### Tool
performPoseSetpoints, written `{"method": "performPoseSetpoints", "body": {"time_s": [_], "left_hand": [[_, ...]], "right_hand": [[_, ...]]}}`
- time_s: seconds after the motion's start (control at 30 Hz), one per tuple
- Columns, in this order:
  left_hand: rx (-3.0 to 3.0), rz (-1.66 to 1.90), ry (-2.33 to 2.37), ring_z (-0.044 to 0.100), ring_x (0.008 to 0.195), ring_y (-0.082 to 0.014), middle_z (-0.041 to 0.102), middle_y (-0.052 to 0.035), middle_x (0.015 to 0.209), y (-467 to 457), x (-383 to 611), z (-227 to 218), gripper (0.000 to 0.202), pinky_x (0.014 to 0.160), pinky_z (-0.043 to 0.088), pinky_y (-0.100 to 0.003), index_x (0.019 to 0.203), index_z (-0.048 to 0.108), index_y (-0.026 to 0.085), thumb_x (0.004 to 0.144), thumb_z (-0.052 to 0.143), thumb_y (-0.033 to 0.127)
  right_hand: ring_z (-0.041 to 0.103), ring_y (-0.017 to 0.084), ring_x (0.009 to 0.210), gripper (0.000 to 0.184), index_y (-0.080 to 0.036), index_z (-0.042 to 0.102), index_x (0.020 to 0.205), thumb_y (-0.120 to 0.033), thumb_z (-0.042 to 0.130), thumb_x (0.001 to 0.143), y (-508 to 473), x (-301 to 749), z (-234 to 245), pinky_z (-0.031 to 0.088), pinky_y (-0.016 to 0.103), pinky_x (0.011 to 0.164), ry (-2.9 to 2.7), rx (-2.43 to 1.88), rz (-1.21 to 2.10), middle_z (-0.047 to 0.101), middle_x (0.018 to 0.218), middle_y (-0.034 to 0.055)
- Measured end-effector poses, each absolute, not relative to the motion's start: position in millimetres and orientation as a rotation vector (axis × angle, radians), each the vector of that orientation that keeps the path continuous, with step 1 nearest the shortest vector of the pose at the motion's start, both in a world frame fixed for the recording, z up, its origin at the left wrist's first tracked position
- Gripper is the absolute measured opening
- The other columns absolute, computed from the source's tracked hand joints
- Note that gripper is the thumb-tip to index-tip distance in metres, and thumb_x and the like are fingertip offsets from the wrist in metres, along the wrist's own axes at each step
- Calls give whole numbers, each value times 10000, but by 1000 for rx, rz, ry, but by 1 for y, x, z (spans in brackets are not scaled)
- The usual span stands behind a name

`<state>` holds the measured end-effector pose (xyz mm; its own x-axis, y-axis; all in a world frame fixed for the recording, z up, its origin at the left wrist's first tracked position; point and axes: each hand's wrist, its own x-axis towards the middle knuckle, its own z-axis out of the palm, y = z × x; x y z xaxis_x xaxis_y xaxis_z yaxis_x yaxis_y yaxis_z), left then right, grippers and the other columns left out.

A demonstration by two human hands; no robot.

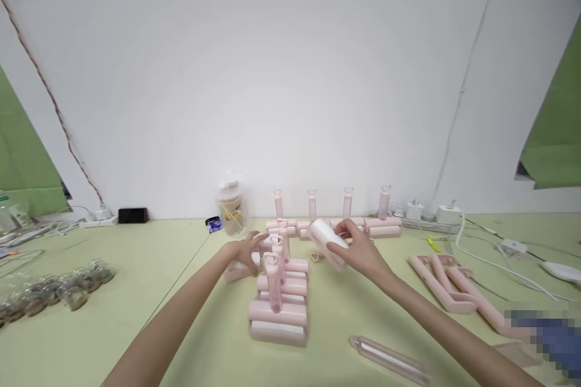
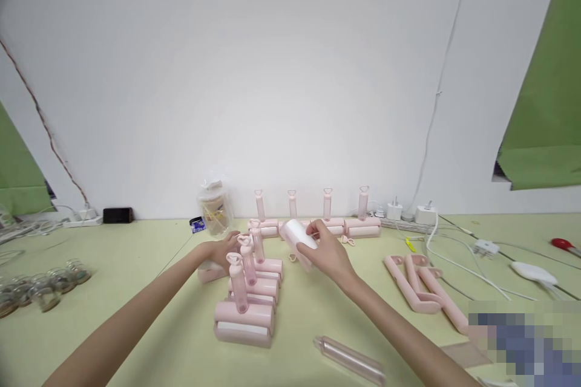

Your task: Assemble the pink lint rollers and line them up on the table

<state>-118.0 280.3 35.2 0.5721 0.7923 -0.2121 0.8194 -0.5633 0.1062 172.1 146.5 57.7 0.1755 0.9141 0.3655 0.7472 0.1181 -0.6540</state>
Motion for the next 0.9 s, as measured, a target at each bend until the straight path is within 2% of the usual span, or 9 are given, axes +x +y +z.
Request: {"method": "performPoseSetpoints", "body": {"time_s": [0.13, 0.33, 0.47, 0.67, 0.77, 0.9], "left_hand": [[2481, -330, 1376, 445, 1180, -335, 113, -156, 1465, 263, -129, 43, 1237, 900, 428, -427, 1403, 66, 255, 389, 763, 384], [2404, -306, 1427, 487, 1138, -316, 101, -84, 1468, 219, -156, 56, 1142, 842, 472, -383, 1392, 54, 334, 458, 711, 342], [2379, -293, 1456, 567, 1030, -290, 103, -107, 1453, 185, -185, 57, 1092, 772, 496, -355, 1392, 50, 314, 490, 665, 272], [2438, -271, 1401, 627, 879, -254, 112, -91, 1451, 126, -219, 52, 1061, 690, 508, -317, 1368, 88, 369, 476, 633, 183], [2444, -255, 1321, 627, 870, -254, 158, -85, 1444, 95, -219, 50, 1050, 721, 502, -322, 1357, 125, 374, 460, 627, 158], [2419, -230, 1233, 589, 982, -283, 183, -76, 1449, 61, -214, 45, 1072, 823, 468, -333, 1357, 132, 362, 435, 643, 171]], "right_hand": [[595, 221, 863, 169, -245, 449, 817, -295, 545, 686, 113, 186, 48, 454, 282, 604, -1615, -1605, 336, 606, 887, 20], [610, 229, 836, 176, -254, 476, 845, -279, 553, 689, 78, 208, 32, 467, 314, 653, -1711, -1637, 450, 627, 891, 19], [592, 239, 909, 211, -260, 477, 893, -271, 527, 688, 68, 224, 20, 455, 300, 661, -1764, -1763, 465, 628, 941, 21], [598, 203, 706, 208, -269, 475, 905, -294, 491, 699, 57, 225, 12, 414, 271, 586, -1813, -1868, 448, 639, 852, -14], [581, 197, 647, 215, -272, 469, 908, -285, 481, 693, 56, 222, 12, 394, 265, 557, -1859, -1920, 438, 627, 804, -20], [582, 203, 640, 226, -264, 487, 899, -290, 494, 674, 58, 221, 11, 387, 260, 537, -1869, -1922, 381, 625, 789, -12]]}}
